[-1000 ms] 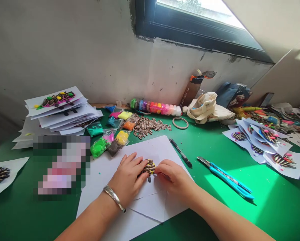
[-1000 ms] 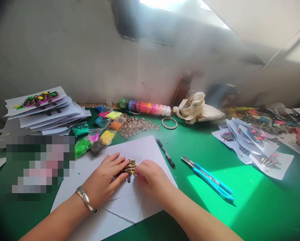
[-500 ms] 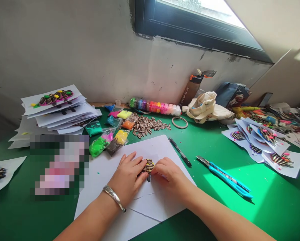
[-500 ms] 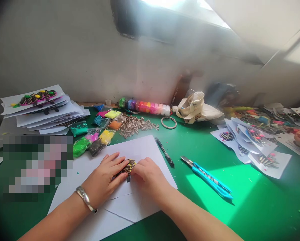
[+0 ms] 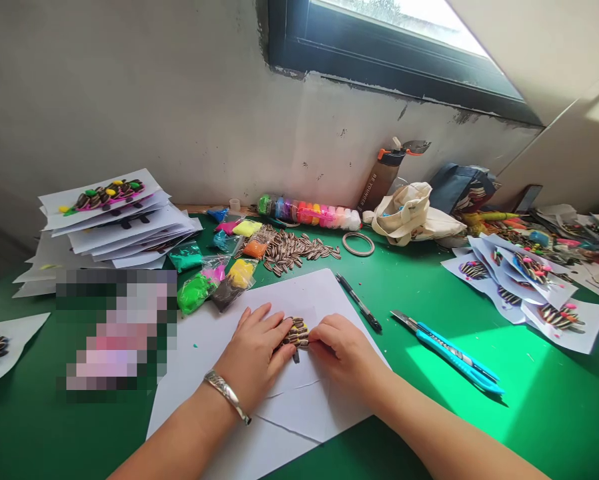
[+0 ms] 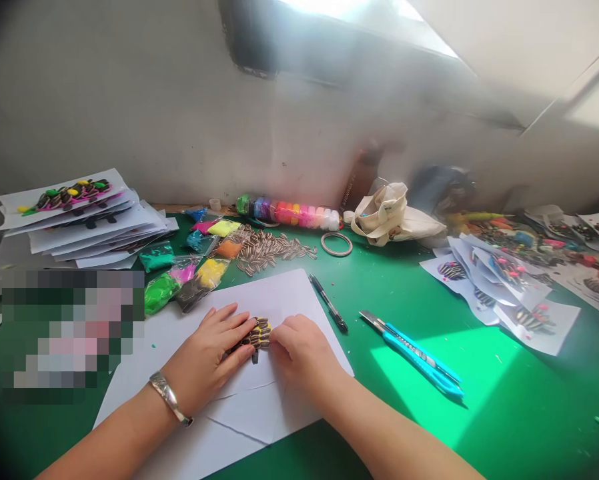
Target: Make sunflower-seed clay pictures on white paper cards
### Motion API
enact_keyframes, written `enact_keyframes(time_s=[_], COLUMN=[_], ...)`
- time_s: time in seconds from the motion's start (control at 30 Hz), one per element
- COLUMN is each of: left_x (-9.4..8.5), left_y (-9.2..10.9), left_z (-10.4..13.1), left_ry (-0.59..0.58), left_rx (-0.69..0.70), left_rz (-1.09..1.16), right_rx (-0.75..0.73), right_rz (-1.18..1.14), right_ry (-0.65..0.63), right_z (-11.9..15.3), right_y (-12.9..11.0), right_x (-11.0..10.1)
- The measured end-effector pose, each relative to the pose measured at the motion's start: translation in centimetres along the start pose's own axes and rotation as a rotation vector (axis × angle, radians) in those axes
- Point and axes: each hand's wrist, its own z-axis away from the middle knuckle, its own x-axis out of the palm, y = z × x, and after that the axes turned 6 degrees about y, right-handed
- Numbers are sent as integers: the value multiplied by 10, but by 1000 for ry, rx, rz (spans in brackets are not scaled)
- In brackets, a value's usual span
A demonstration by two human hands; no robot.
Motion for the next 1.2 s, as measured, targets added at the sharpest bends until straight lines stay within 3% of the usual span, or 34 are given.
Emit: enact_keyframes(time_s=[0.53,0.77,0.93,1.2], left_x=[-1,-9,-17,-26], left_y=[-1,-14,-23,-28], left_z=[2,1,0,2], left_ry=[2,126,96,17], left_rx=[4,29,16,-29], left_rz=[43,64,19,14], right_rx=[28,28,48,-138], right_rz=[19,-57,-57,-77], right_ry=[47,81,80,172], right_z=[1,2,1,4], right_y=[-3,3,5,-14], right_x=[-1,-5,-7,0])
